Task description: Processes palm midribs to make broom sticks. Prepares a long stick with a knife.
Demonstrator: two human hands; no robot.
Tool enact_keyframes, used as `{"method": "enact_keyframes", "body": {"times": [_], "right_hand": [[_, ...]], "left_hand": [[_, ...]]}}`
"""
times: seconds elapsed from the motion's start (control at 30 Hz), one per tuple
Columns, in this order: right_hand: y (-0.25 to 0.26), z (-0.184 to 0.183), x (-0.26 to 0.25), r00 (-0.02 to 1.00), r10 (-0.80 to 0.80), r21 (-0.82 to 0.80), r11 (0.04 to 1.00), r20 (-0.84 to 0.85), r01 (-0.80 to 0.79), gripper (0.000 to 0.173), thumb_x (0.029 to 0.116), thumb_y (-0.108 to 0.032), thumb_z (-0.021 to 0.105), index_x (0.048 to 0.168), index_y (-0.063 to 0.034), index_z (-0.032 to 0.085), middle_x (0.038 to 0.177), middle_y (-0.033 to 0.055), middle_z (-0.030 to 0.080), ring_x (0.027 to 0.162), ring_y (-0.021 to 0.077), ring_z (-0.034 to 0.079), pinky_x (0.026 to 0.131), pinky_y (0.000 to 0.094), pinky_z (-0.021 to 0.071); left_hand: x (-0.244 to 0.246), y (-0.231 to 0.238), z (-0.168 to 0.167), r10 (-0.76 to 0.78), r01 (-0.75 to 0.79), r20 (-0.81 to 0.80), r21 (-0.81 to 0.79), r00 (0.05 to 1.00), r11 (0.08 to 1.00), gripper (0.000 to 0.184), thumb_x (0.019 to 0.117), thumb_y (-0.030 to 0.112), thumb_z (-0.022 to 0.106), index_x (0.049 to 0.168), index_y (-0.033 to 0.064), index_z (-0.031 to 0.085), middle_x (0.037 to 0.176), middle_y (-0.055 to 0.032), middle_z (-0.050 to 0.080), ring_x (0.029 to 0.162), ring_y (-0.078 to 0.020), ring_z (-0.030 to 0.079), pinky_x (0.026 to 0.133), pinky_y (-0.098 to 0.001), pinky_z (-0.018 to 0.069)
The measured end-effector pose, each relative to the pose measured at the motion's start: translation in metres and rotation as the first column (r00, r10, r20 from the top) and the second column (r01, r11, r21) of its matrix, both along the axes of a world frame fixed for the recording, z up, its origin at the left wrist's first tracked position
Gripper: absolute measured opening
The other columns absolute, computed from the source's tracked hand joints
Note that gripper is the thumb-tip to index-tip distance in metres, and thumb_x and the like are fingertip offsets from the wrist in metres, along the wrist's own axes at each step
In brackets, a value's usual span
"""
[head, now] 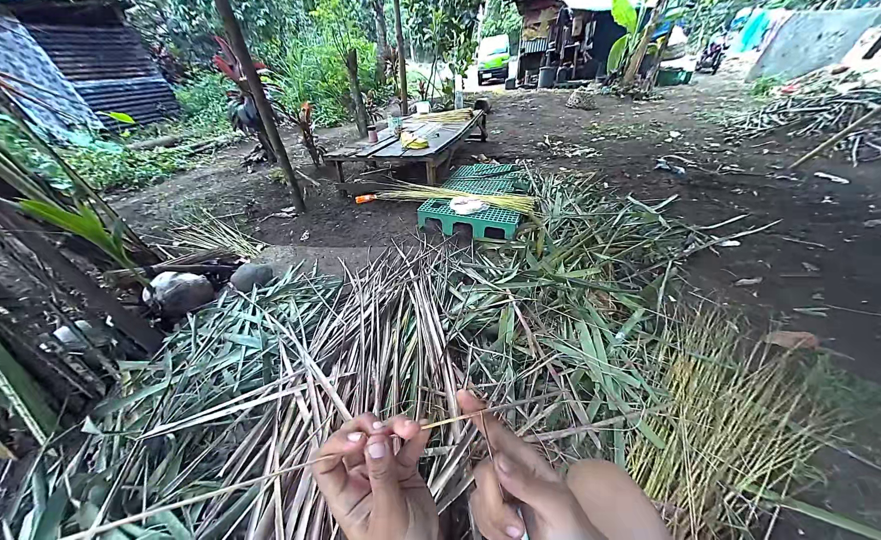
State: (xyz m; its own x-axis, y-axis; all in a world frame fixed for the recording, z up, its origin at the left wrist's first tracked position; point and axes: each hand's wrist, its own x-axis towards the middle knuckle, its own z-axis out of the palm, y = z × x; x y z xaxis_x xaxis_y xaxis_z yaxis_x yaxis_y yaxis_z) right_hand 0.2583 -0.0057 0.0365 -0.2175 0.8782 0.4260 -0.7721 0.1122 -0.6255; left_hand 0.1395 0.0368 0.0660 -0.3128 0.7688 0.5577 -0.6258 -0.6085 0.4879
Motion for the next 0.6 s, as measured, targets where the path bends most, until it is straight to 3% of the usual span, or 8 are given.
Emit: {"method": "enact_keyframes", "body": {"times": [0.07, 0.2, 0.37, 0.6], "right_hand": [[0.000, 0.005, -0.001, 1.000, -0.002, -0.021, 1.000, 0.031, 0.003, 0.055, 0.1083, -0.026, 0.045, 0.159, -0.0125, 0.030, 0.061, -0.0155, 0.050, 0.050, -0.0063, 0.043, 0.049, 0.0134, 0.0376], [0.001, 0.005, 0.001, 0.991, -0.129, -0.050, 0.990, 0.028, 0.130, 0.047, 0.1071, -0.028, 0.050, 0.150, -0.0096, 0.048, 0.060, -0.0153, 0.052, 0.050, -0.0075, 0.046, 0.048, 0.0120, 0.0396], [0.019, -0.002, 0.022, 0.934, -0.355, -0.121, 0.929, -0.029, 0.349, 0.043, 0.1078, -0.022, 0.048, 0.147, -0.0055, 0.048, 0.055, -0.0144, 0.051, 0.045, -0.0053, 0.048, 0.046, 0.0133, 0.0428], [0.027, 0.001, 0.023, 0.877, -0.478, -0.251, 0.856, -0.052, 0.452, 0.040, 0.1095, -0.016, 0.035, 0.145, -0.0031, 0.048, 0.051, -0.0114, 0.049, 0.041, -0.0027, 0.047, 0.043, 0.0145, 0.0428]], "left_hand": [[0.002, -0.002, -0.002, 0.009, -0.008, -0.035, 0.037, 0.999, 0.999, 0.013, 0.0981, 0.020, 0.067, 0.110, 0.0221, 0.063, 0.101, 0.0034, 0.070, 0.086, -0.0102, 0.074, 0.072, -0.0269, 0.0654], [-0.001, -0.006, -0.001, 0.027, -0.025, -0.024, 0.075, 0.999, 0.997, 0.012, 0.0983, 0.017, 0.067, 0.109, 0.0209, 0.064, 0.101, 0.0032, 0.070, 0.085, -0.0107, 0.074, 0.072, -0.0284, 0.0661], [-0.007, -0.004, -0.003, 0.072, -0.072, 0.011, 0.033, 0.997, 0.997, 0.011, 0.0963, 0.017, 0.069, 0.106, 0.0215, 0.066, 0.095, 0.0048, 0.071, 0.084, -0.0099, 0.074, 0.072, -0.0298, 0.0662], [-0.009, 0.000, -0.005, 0.164, -0.164, 0.019, 0.013, 0.986, 0.986, 0.010, 0.0967, 0.017, 0.069, 0.105, 0.0224, 0.066, 0.094, 0.0056, 0.071, 0.082, -0.0099, 0.074, 0.072, -0.0294, 0.0662]]}}
